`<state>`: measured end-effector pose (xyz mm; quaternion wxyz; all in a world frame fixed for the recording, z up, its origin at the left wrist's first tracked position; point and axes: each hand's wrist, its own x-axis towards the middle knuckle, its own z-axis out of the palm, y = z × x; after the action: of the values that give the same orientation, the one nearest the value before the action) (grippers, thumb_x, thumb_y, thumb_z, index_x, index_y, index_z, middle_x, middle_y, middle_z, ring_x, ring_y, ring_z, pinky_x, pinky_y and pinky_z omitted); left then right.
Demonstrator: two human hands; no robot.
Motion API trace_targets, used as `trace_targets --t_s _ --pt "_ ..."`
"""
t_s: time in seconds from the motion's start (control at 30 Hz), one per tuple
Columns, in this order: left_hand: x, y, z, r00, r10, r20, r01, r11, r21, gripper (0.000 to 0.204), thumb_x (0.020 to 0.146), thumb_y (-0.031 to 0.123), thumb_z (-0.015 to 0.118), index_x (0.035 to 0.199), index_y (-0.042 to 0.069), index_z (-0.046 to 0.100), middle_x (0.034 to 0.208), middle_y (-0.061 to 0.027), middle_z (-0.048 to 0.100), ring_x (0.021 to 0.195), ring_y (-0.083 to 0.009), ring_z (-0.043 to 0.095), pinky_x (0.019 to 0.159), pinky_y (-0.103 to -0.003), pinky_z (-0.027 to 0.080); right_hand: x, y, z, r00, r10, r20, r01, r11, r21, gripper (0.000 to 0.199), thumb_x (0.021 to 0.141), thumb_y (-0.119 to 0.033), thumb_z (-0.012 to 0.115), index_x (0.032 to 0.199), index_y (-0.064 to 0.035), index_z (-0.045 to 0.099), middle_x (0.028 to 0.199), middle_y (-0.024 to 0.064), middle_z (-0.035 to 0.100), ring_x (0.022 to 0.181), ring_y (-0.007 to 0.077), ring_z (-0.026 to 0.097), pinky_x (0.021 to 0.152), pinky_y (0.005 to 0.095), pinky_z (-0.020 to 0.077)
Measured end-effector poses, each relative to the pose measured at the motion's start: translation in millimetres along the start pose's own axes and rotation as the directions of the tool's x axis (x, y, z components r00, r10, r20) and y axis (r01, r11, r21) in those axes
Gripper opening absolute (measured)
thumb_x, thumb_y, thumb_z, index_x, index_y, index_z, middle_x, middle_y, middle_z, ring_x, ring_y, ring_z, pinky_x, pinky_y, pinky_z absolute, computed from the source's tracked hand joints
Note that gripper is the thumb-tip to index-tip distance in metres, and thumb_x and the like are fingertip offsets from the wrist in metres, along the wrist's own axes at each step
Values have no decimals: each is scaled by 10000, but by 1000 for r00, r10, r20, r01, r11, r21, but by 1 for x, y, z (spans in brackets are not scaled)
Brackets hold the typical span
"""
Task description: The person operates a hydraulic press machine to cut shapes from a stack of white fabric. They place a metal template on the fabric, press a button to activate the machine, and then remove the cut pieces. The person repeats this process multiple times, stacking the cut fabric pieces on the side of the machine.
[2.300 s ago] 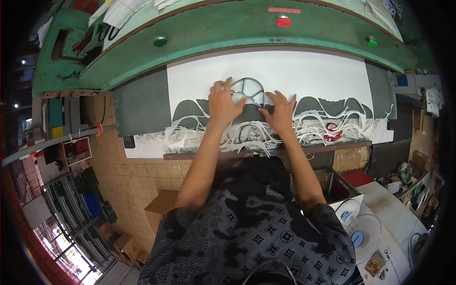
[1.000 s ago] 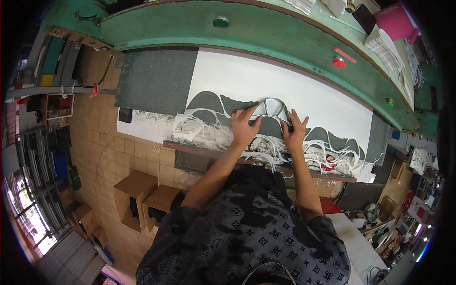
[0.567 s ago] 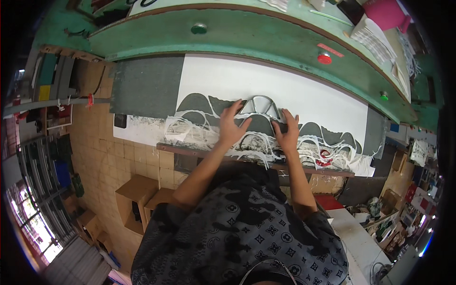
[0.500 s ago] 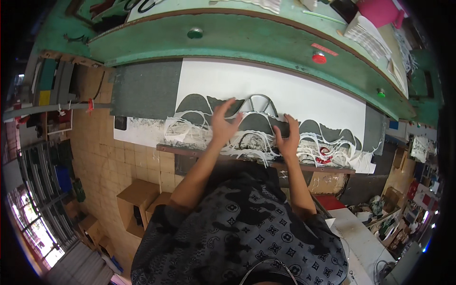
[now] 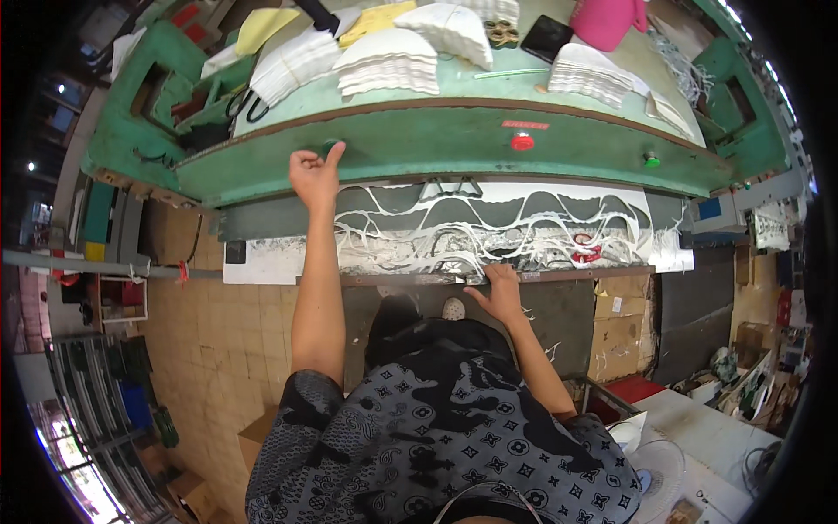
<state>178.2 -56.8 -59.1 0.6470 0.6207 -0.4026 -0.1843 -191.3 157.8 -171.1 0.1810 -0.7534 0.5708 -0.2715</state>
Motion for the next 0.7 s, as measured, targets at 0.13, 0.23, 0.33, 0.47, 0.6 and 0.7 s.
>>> trace_targets --t_s 0.13,0.23,0.33,0.47,0.6,0.7 --pt "-58 8 -3 989 147 16 -148 980 133 373 894 286 882 884 50 594 667 4 614 586 -70 547 549 -245 431 -2 8 1 1000 11 -20 -13 995 -99 543 762 -416 899 1048 -18 665 1043 145 630 979 371 565 852 492 452" --pt "-116 -7 -21 964 167 206 -199 969 149 284 938 244 832 928 36 640 663 -8 633 598 -75 566 582 -244 458 5 4 -4 999 24 -22 -26 996 -86 564 759 -432 899 1061 -14 668 1055 151 631 992 371 560 865 491 455" --pt "-182 -24 -49 813 12 582 -255 906 338 279 889 265 837 1024 49 725 724 -86 661 645 -177 654 616 -336 522 4 4 -1 998 65 7 -64 994 -91 580 756 -435 902 1075 -9 672 1061 155 634 1007 376 564 877 498 467" --pt "-219 -32 -73 683 93 725 -584 667 464 358 827 298 864 1085 74 757 967 -117 729 988 -303 705 888 -433 527 6 5 -5 998 41 38 -38 996 -81 602 751 -438 908 1092 0 675 1080 164 641 1039 385 572 910 507 484" --pt "-223 -36 -74 640 -144 754 -413 764 496 560 798 363 872 1219 35 704 1286 -229 658 1228 -419 594 1069 -513 458 8 2 -8 998 42 45 -37 994 -106 730 712 -488 924 1162 17 649 1150 184 642 1102 393 577 977 490 486" --pt "-220 -38 -69 566 -196 801 -566 614 550 684 784 422 879 1269 2 641 1271 -255 604 1243 -442 563 1078 -495 470 12 0 -17 974 60 217 -15 979 -204 907 663 -613 911 1245 26 636 1190 196 629 1140 389 575 1022 483 482"
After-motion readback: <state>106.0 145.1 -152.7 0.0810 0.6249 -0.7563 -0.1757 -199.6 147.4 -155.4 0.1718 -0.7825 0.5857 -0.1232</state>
